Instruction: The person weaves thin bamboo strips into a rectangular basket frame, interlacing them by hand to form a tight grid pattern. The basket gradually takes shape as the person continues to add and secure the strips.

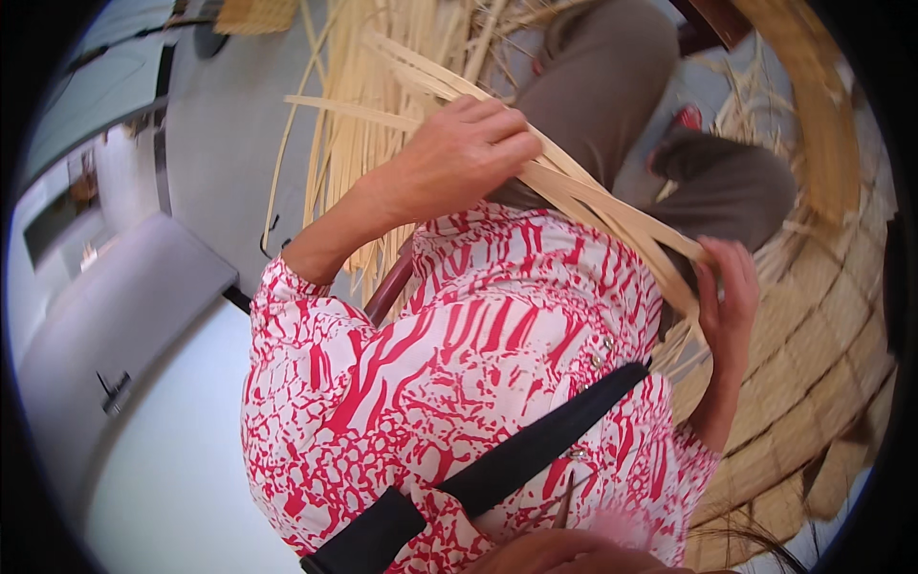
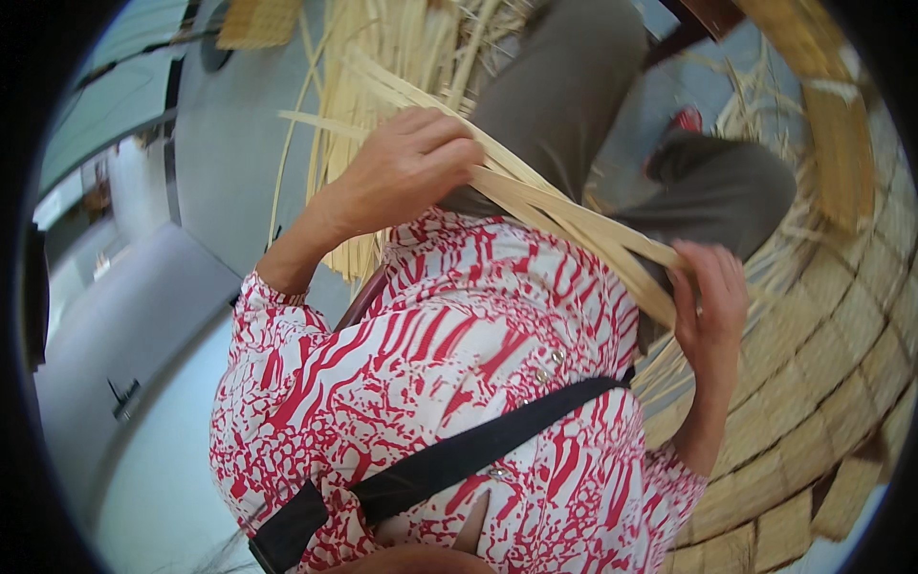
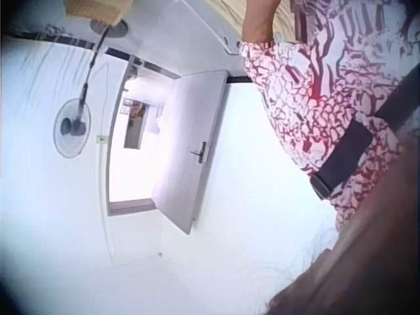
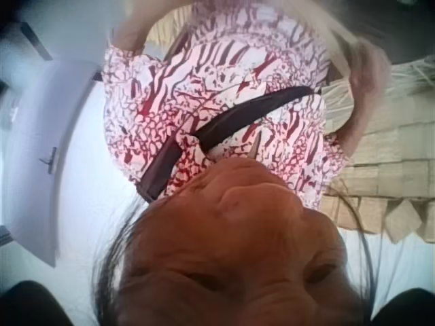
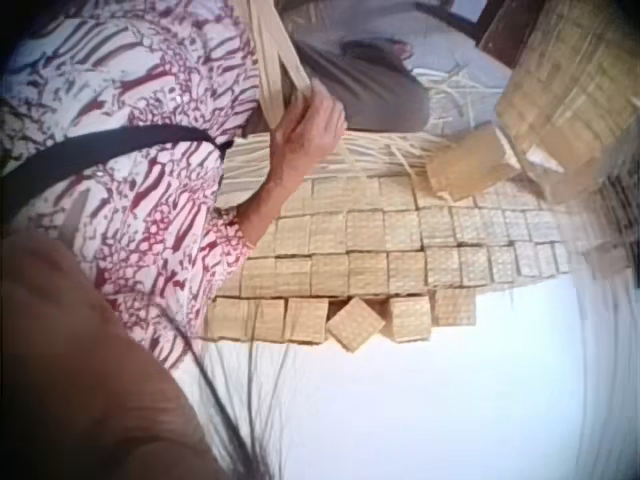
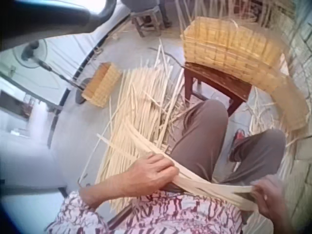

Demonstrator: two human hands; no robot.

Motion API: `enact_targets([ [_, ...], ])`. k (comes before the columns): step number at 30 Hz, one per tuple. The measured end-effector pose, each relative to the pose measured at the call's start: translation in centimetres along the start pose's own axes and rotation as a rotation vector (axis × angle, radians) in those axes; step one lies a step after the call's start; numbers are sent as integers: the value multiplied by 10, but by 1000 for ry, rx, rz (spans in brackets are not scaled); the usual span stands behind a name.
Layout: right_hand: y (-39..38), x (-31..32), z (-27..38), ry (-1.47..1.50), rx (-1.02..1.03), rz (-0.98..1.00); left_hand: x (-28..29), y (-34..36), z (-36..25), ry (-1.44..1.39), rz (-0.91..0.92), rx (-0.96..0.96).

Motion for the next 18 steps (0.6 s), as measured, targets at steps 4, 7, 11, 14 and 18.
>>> enact_targets([
  [4, -18, 23, -13, 98, -70, -88, 3, 8, -6, -100, -63, -28],
  [7, -22, 40, -19, 69, -25, -98, 3, 15, -4, 22, -129, -42],
  [11, -29, 54, -34, 99, -68, -96, 12, 18, -9, -259, -44, 54],
  [14, -34, 70, -49, 94, -71, -97, 37, 21, -2, -14, -148, -13],
  [18, -54, 94, -95, -152, -208, -258, 46, 42, 23, 402, -351, -94],
])
Point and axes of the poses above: each hand's wrist, its own y-axis towards the middle knuckle, its own x-axis out of the back of the hand, z = x × y, the point moved 5 cm from there along y, towards the middle knuckle, and after that the axes turned 7 degrees about y, right-handed, at the moved point
